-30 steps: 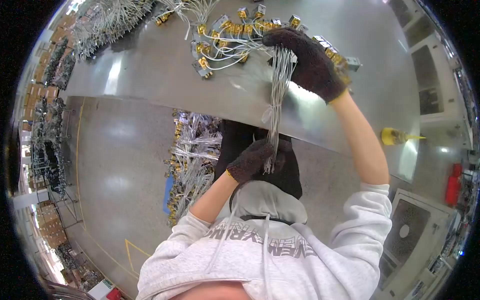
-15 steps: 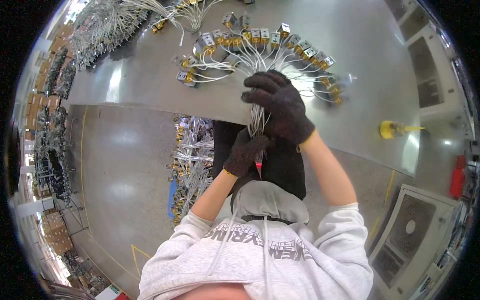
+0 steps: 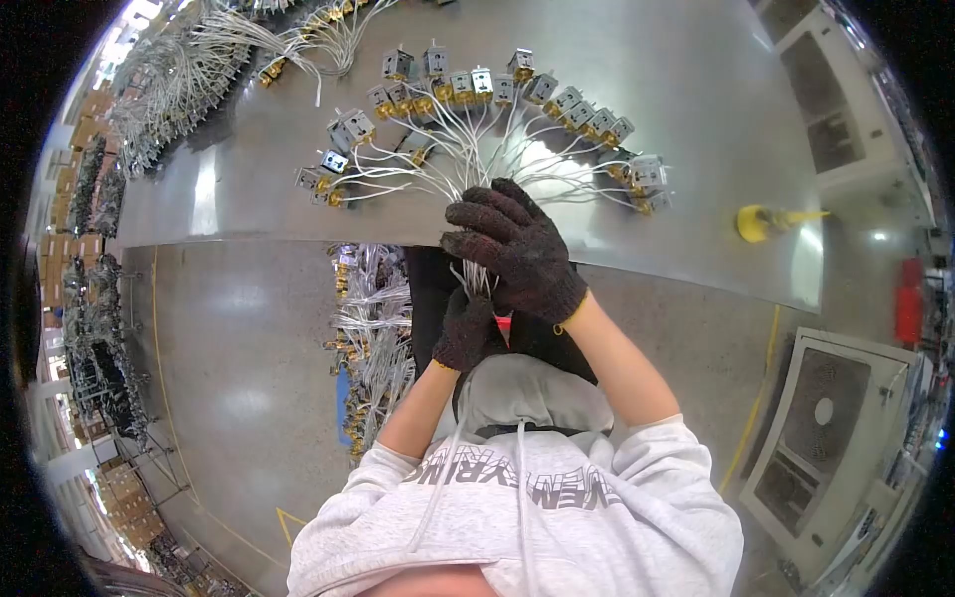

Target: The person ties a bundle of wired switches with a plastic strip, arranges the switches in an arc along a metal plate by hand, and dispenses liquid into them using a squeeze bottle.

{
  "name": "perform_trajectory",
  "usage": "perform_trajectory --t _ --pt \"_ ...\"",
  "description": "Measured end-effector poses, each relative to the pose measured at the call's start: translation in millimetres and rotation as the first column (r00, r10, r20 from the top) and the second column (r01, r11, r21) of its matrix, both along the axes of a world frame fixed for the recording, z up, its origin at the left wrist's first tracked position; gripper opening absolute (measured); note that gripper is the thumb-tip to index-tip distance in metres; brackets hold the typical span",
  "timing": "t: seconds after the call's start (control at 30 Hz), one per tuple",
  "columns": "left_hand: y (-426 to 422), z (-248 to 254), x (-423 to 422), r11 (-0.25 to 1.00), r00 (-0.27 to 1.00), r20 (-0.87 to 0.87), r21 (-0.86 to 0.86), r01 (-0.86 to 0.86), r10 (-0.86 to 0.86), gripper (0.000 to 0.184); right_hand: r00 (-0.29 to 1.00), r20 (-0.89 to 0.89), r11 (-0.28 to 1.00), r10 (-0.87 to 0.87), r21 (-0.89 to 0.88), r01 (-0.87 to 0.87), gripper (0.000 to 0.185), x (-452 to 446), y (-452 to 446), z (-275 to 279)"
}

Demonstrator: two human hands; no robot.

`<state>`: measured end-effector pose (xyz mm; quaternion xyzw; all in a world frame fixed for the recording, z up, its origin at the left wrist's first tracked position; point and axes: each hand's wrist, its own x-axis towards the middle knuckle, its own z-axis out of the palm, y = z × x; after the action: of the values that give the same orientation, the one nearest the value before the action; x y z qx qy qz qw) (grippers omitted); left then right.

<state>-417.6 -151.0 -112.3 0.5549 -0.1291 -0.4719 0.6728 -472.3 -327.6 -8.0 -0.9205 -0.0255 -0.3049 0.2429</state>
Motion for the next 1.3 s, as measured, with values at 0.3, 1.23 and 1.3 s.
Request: perform_trajectory --t 0.3,1.23,1.3 --pt "9 -4 0 0.980 0.988 -0.062 0.133 0.151 -0.144 0.067 0.999 -0.050 1.000 0.016 0.011 -0.016 0.066 -8 7 -6" --pt "18 -51 1 0.990 0.988 -0.111 -0.106 0.097 -0.109 0.066 0.744 -0.146 0.727 -0.652 0.157 0.668 0.049 -106 -67 27" --pt "19 -60 2 0.987 0.978 -0.172 -0.129 0.095 -0.117 0.065 0.717 -0.155 0.718 -0.680 0.056 0.694 0.050 -98 -75 34"
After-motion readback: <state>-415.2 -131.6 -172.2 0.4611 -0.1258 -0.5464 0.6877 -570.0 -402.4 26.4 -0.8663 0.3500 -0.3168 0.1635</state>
